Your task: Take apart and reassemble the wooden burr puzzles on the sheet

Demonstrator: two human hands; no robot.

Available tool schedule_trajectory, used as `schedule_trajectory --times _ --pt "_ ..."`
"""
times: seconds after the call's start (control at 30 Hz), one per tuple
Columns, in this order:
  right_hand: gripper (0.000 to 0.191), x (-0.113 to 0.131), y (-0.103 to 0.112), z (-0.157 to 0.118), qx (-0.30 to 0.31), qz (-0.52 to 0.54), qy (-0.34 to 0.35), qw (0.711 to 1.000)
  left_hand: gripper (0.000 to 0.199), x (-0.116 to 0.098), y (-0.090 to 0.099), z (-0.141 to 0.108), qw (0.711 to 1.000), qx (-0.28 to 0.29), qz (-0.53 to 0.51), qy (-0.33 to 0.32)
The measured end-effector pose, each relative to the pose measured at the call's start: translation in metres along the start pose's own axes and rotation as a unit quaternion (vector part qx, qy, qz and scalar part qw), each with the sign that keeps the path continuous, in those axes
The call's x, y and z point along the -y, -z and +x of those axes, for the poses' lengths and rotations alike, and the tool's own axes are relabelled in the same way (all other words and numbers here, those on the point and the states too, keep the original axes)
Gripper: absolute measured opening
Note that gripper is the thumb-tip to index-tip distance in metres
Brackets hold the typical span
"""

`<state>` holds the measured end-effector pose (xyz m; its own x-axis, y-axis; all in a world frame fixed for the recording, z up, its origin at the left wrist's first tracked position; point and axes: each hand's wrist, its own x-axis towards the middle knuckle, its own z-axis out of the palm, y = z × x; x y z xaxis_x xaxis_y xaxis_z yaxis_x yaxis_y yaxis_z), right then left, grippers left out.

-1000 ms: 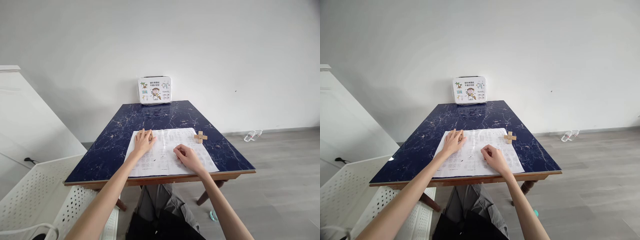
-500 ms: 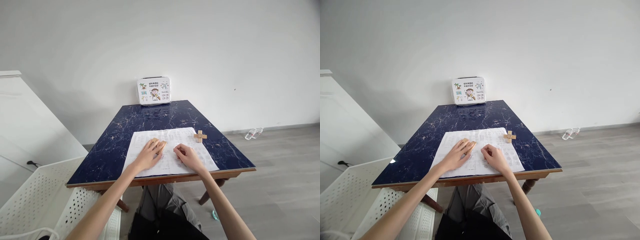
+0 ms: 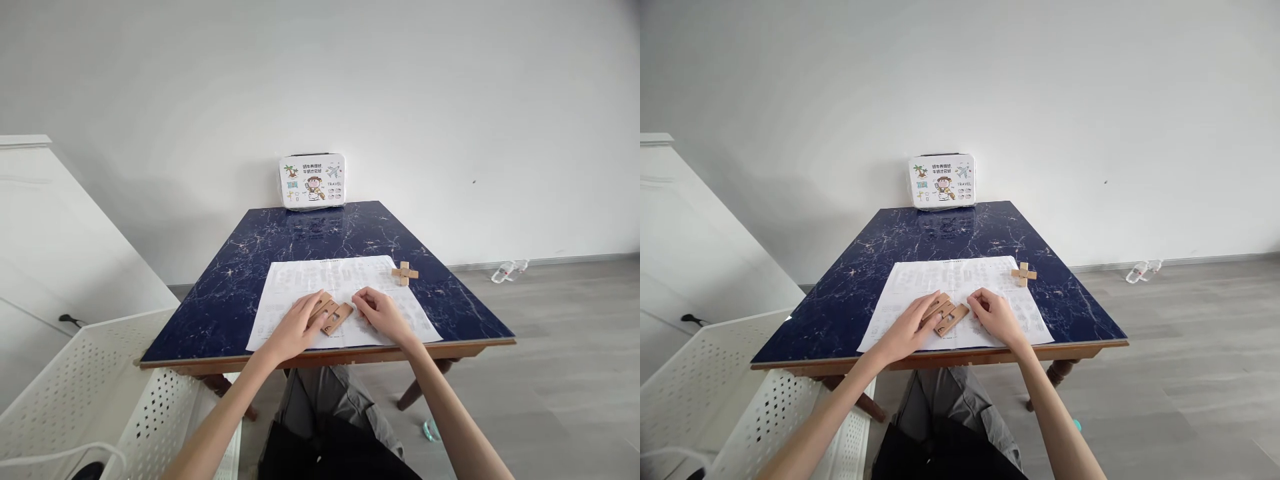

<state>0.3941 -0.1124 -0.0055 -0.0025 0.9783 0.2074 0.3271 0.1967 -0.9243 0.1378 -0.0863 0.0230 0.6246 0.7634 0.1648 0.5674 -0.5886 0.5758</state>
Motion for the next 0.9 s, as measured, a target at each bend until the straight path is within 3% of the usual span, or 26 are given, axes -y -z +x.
schedule_trajectory --times 0.27,0.5,0.73,0.9 --pt "0.039 -0.002 0.001 0.001 0.004 0.008 -0.006 1.000 0.048 0.010 -0.004 0.000 0.996 -0.065 -0.051 0.021" --pt "0.038 0.001 0.001 -0.001 0.012 -0.018 0.007 1.000 0.041 0.009 0.007 -0.001 0.991 -0.060 -0.113 0.027" --pt "0.035 0.004 0.001 0.000 0.049 -0.135 0.082 0.986 0.033 0.015 -0.003 0.002 0.992 -0.124 -0.007 -0.014" --pt "0.039 0.004 -0.001 -0.001 0.064 -0.198 0.094 0.974 0.020 0.027 -0.011 0.004 0.977 -0.195 0.084 -0.002"
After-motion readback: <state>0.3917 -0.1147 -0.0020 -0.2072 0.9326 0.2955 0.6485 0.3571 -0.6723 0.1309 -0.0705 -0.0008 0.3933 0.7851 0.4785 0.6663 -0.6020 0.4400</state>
